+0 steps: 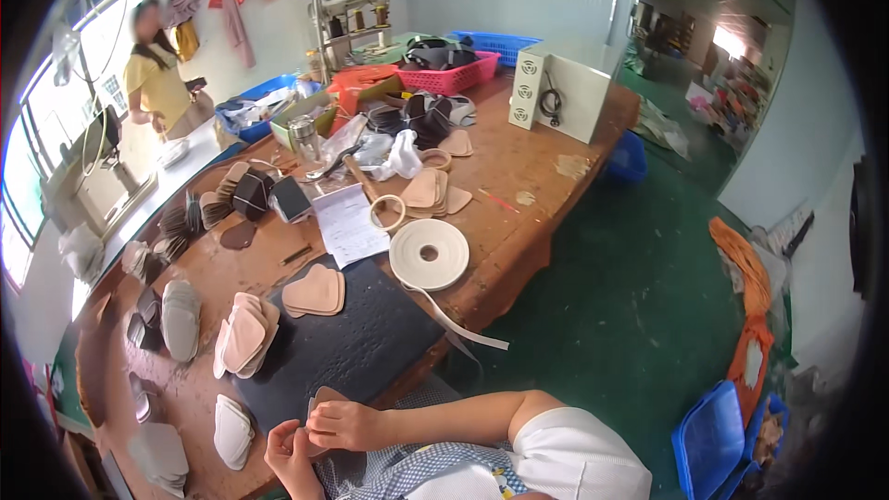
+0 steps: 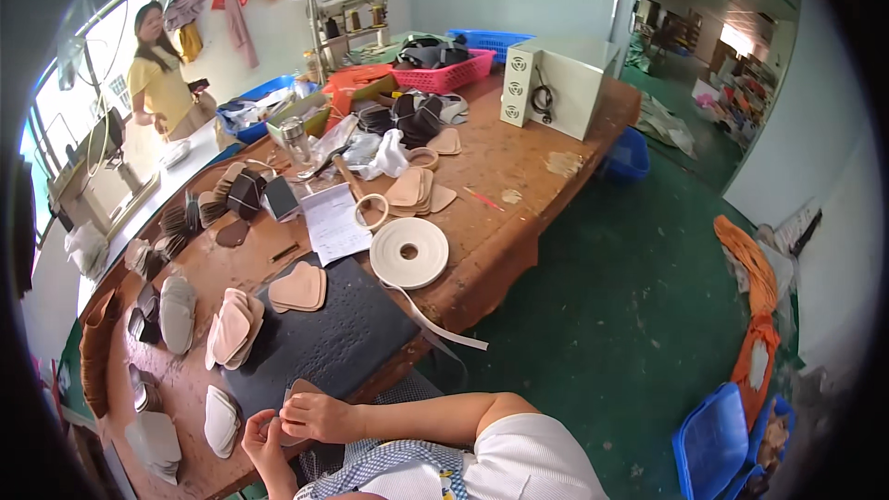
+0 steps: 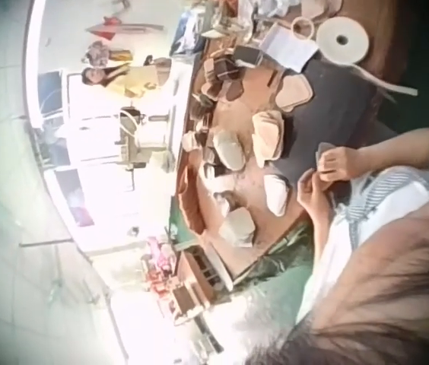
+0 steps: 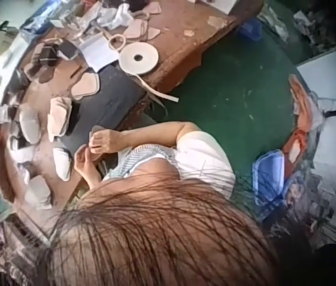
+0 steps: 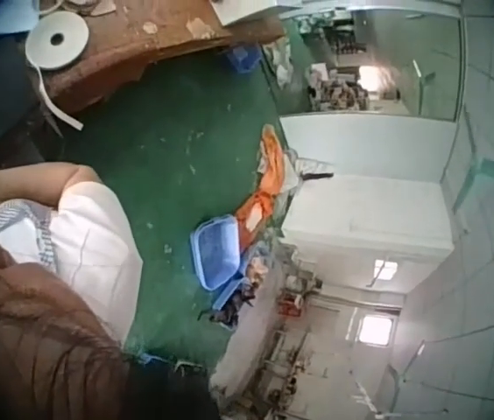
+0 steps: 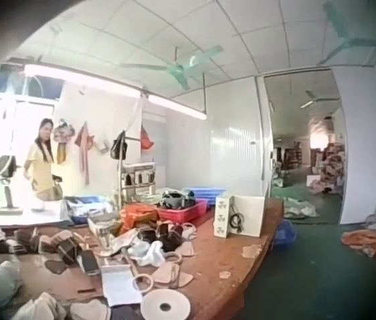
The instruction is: Applying adhesive to shoe upper components and stacking them on a workbench.
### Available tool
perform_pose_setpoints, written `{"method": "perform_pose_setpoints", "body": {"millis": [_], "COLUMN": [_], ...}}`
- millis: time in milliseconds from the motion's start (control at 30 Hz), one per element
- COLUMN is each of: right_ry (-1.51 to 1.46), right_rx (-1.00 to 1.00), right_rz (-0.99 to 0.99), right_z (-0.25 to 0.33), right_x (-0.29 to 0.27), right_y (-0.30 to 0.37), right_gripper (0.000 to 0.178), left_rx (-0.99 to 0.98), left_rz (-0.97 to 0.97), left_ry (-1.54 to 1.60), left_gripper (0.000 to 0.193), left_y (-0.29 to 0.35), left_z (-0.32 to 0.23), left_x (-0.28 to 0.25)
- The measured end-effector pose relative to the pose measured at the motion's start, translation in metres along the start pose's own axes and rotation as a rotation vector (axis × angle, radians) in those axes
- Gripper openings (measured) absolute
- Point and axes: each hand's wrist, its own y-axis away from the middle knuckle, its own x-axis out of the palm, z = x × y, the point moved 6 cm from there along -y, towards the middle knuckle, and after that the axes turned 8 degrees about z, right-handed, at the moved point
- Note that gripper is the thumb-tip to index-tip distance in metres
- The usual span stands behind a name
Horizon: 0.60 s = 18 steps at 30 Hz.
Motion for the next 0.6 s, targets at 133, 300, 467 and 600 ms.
{"method": "perform_pose_setpoints", "body": {"millis": [133,300,467,600], "right_ry": [-0.104,-0.156,-0.133,-0.125], "right_rx": [0.012,0.012,-0.068,-0.051], "right_rz": [0.039,0.038,0.041,0.070], "right_z": [-0.001,-0.005,-0.014,-0.023], "right_x": [0.009,0.018,0.027,0.034], "right_y": [-0.003,-0.014,-0.022,-0.027], "right_gripper": [0.022,0.023,0.022,0.022], "left_rx": [0.009,0.008,0.002,0.022], "left_rz": [-0.050,-0.133,-0.148,-0.141], "left_ry": [0.038,-0.003,-0.003,0.039], "left_gripper": [0.011,0.009,0.009,0.010], "left_y": [0.007,0.008,-0.003,-0.019], "left_z": [0.004,0.018,0.009,0.023], "left_x": [-0.006,-0.022,-0.029,-0.037]}}
